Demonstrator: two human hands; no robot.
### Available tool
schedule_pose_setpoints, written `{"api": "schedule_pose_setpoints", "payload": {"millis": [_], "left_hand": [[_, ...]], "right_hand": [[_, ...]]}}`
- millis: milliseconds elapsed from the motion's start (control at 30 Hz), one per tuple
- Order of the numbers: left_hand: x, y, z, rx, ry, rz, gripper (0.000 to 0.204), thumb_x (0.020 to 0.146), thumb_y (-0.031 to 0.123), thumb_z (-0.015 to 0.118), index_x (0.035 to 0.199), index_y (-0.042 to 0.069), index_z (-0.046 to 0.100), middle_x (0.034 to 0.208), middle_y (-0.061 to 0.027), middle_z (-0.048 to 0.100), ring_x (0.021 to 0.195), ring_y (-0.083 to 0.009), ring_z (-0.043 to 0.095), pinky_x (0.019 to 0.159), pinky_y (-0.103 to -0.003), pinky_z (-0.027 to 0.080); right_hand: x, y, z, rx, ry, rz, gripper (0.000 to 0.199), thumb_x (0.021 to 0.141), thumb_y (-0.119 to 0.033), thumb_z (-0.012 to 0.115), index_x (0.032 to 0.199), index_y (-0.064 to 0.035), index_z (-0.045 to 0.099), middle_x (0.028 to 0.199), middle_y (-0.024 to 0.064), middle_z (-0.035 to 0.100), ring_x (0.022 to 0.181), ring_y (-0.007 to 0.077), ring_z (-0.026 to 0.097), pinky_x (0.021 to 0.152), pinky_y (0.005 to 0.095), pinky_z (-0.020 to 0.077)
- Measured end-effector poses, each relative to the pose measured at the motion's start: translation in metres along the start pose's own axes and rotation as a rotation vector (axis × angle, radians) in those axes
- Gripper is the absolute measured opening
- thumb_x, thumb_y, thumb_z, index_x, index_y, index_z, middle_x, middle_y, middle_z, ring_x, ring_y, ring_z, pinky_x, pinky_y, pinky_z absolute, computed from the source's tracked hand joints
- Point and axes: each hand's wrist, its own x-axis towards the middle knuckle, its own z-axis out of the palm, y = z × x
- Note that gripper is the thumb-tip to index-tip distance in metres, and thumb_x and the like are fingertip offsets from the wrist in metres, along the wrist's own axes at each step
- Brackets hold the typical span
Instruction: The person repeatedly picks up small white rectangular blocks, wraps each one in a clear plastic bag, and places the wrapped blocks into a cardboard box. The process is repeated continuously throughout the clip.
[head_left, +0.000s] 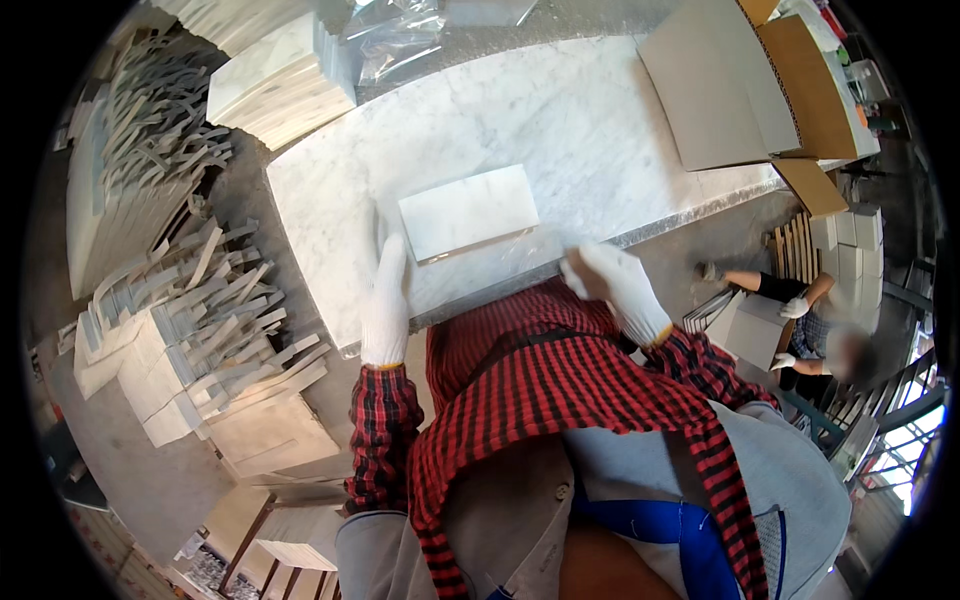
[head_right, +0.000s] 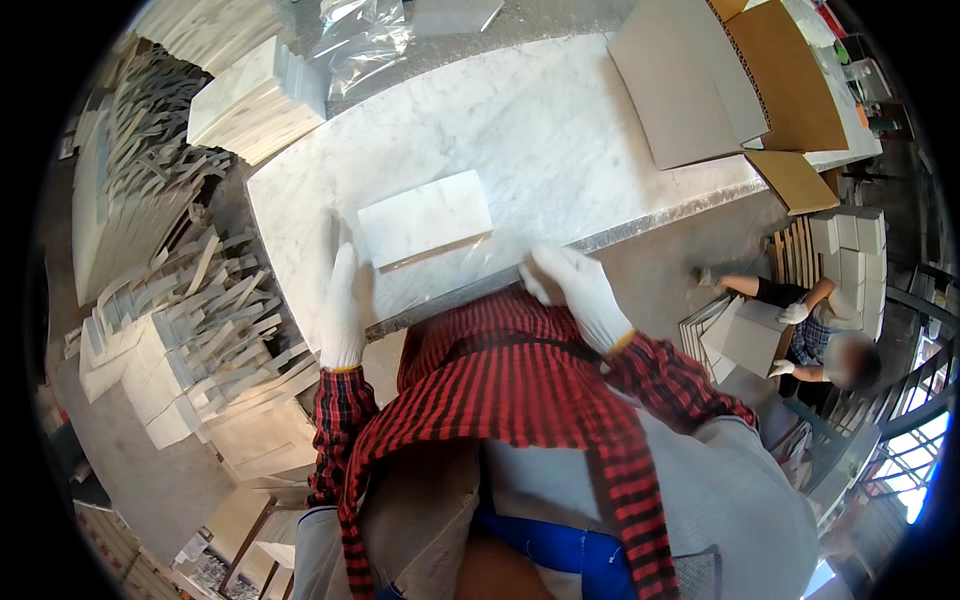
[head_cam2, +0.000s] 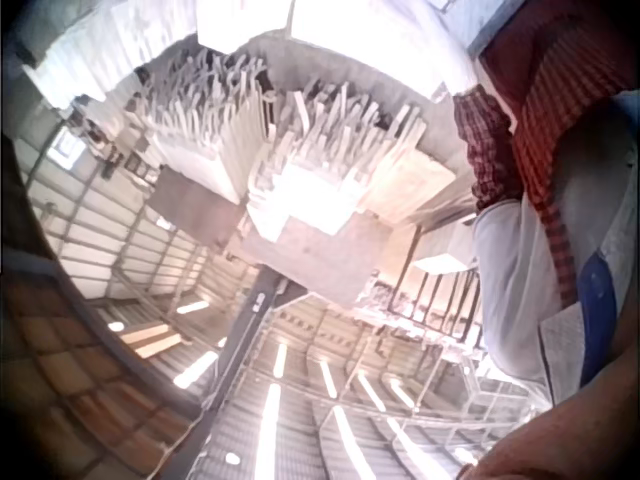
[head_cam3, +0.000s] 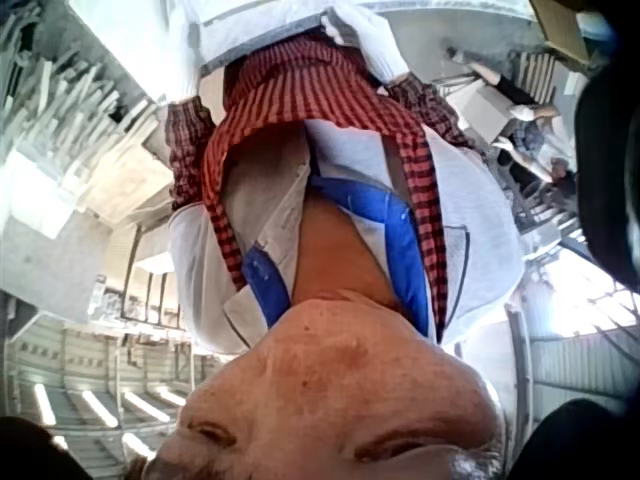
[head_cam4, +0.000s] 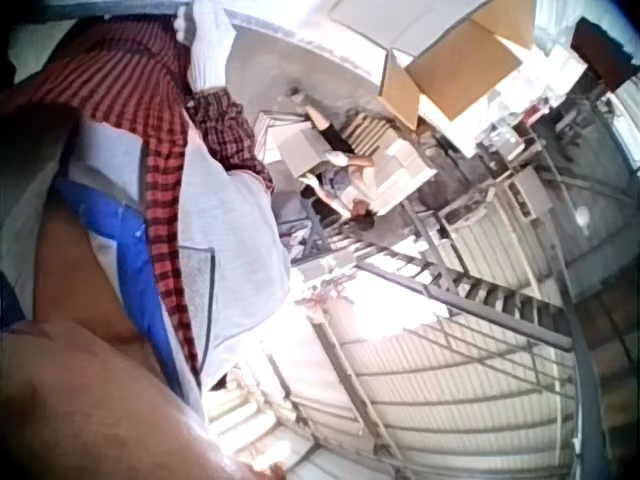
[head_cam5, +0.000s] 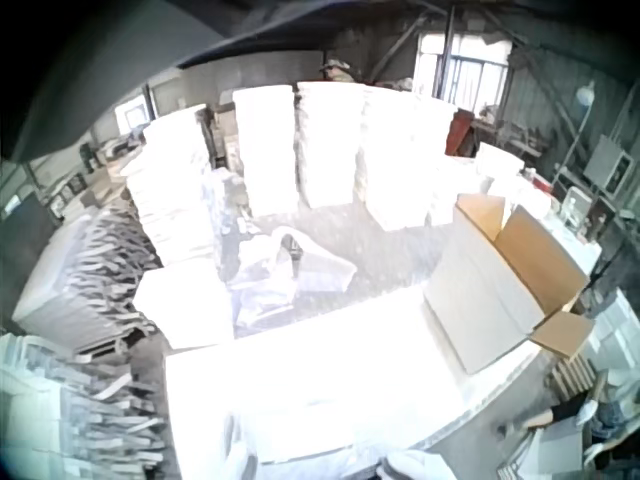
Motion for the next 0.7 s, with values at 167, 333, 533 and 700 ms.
{"api": "schedule_pose_setpoints", "payload": {"millis": [167,333,533,700], "left_hand": [[0.027,-0.015,-0.040,0.942,-0.400,0.424,0.064,0.090,0.030,0.076,0.148,0.009,0.059,0.167,-0.0198,0.035,0.159,-0.0407,0.020,0.127,-0.051,0.025],[0.058,0.000,-0.001,1.412,-0.687,0.756,0.074,0.076,0.035,0.085,0.145,0.027,0.062,0.155,-0.0174,0.046,0.139,-0.0430,0.047,0.115,-0.050,0.043],[0.071,-0.038,-0.011,1.299,-0.627,0.762,0.068,0.079,0.030,0.079,0.145,0.026,0.062,0.151,-0.0129,0.050,0.127,-0.0385,0.052,0.110,-0.049,0.045],[0.071,-0.002,-0.023,0.506,-0.759,0.103,0.066,0.085,0.020,0.070,0.150,0.013,0.057,0.154,-0.0100,0.052,0.125,-0.0254,0.055,0.101,-0.041,0.052]], "right_hand": [[0.013,0.044,-0.016,-0.657,-0.143,-0.062,0.079,0.089,-0.052,0.075,0.145,0.0019,0.057,0.138,0.0246,0.063,0.129,0.0305,0.061,0.107,0.0375,0.0484],[0.056,0.045,0.022,-0.575,-0.582,-0.085,0.053,0.096,-0.037,0.071,0.132,0.0013,0.067,0.136,0.0197,0.068,0.131,0.0290,0.061,0.114,0.0378,0.0444],[-0.016,-0.009,0.049,-0.287,-0.839,-0.255,0.026,0.100,-0.011,0.065,0.119,0.0041,0.074,0.129,0.0131,0.073,0.116,0.0207,0.069,0.105,0.0329,0.0507],[-0.037,-0.083,0.066,-0.131,-0.847,-0.573,0.031,0.095,-0.013,0.071,0.122,0.0025,0.073,0.128,0.0154,0.072,0.114,0.0205,0.067,0.102,0.0338,0.0510]]}}
